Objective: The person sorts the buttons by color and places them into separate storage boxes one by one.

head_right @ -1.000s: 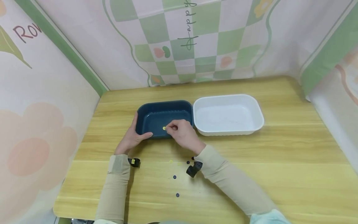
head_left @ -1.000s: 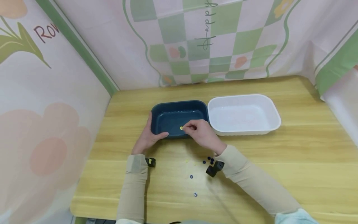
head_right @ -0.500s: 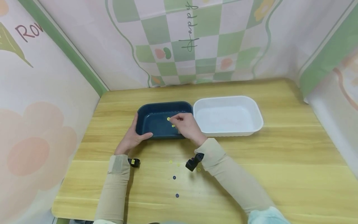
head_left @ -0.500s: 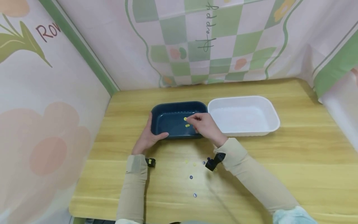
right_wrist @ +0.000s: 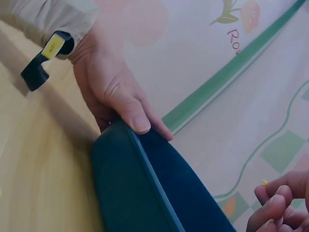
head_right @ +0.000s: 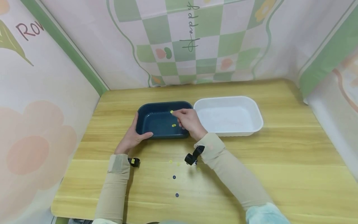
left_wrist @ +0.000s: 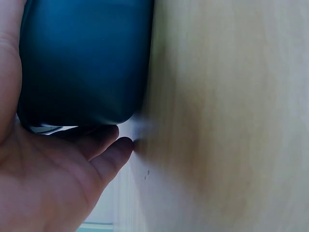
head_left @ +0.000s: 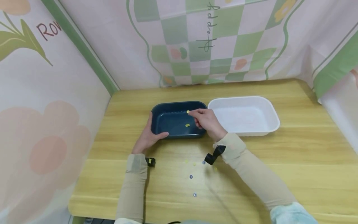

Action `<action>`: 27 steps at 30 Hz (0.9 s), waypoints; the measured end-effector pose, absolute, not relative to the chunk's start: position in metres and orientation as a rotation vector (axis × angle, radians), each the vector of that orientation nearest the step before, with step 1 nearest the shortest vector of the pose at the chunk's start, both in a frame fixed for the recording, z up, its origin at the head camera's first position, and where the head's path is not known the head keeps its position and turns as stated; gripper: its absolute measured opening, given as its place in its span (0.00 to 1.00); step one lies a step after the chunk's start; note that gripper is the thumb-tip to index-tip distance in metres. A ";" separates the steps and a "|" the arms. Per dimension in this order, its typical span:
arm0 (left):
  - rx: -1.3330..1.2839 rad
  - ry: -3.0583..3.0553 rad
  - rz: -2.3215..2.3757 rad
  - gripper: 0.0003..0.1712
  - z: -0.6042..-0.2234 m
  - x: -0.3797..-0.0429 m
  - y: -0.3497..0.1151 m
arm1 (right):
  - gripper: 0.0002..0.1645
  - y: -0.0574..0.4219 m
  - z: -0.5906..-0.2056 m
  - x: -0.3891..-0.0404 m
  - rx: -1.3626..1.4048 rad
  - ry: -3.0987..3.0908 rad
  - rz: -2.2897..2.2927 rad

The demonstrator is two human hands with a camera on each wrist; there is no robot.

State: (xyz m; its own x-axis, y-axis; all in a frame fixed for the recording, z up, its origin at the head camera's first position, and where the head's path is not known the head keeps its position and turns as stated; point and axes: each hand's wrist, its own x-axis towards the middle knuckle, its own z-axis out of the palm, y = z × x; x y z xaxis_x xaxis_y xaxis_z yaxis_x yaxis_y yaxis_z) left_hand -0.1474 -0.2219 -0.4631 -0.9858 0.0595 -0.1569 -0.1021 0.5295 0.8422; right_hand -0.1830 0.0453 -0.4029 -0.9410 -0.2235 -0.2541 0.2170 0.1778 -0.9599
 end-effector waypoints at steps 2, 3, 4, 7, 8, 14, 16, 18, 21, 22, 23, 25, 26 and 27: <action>-0.031 2.600 1.445 0.70 -0.464 -0.148 -0.222 | 0.19 0.046 -0.403 -0.184 0.010 2.100 -1.837; -0.032 2.602 1.442 0.70 -0.464 -0.148 -0.222 | 0.18 0.046 -0.403 -0.185 0.017 2.091 -1.844; -0.029 2.602 1.439 0.70 -0.464 -0.148 -0.222 | 0.19 0.046 -0.403 -0.185 0.023 2.083 -1.849; -0.021 2.603 1.436 0.70 -0.465 -0.148 -0.222 | 0.20 0.046 -0.402 -0.186 0.035 2.071 -1.861; -0.020 2.604 1.437 0.70 -0.464 -0.148 -0.222 | 0.21 0.046 -0.403 -0.187 0.034 2.069 -1.865; -0.042 2.593 1.460 0.70 -0.462 -0.148 -0.221 | 0.25 0.046 -0.403 -0.190 0.052 2.063 -1.886; -0.043 2.591 1.458 0.70 -0.462 -0.148 -0.221 | 0.25 0.046 -0.402 -0.190 0.064 2.056 -1.891; -0.044 2.590 1.456 0.70 -0.463 -0.148 -0.221 | 0.24 0.047 -0.402 -0.191 0.074 2.047 -1.897; -0.043 2.590 1.457 0.70 -0.463 -0.149 -0.221 | 0.23 0.046 -0.402 -0.192 0.083 2.039 -1.894; -0.044 2.588 1.457 0.70 -0.463 -0.149 -0.221 | 0.23 0.046 -0.402 -0.192 0.084 2.038 -1.895; -0.045 2.585 1.461 0.70 -0.463 -0.149 -0.221 | 0.24 0.046 -0.403 -0.193 0.086 2.038 -1.895; -0.045 2.588 1.461 0.70 -0.464 -0.149 -0.221 | 0.25 0.046 -0.403 -0.193 0.091 2.039 -1.897; -0.045 2.588 1.459 0.70 -0.464 -0.149 -0.221 | 0.25 0.047 -0.404 -0.193 0.089 2.042 -1.902; -0.045 2.588 1.456 0.70 -0.464 -0.149 -0.221 | 0.25 0.047 -0.404 -0.193 0.090 2.042 -1.904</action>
State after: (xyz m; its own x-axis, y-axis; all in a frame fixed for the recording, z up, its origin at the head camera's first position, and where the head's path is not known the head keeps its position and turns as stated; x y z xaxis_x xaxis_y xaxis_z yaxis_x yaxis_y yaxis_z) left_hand -0.1490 -0.2213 -0.4642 -0.9849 0.0572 -0.1637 -0.1102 0.5224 0.8456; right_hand -0.1927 0.0466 -0.4041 -0.9380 -0.1869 -0.2919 0.2781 0.0966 -0.9557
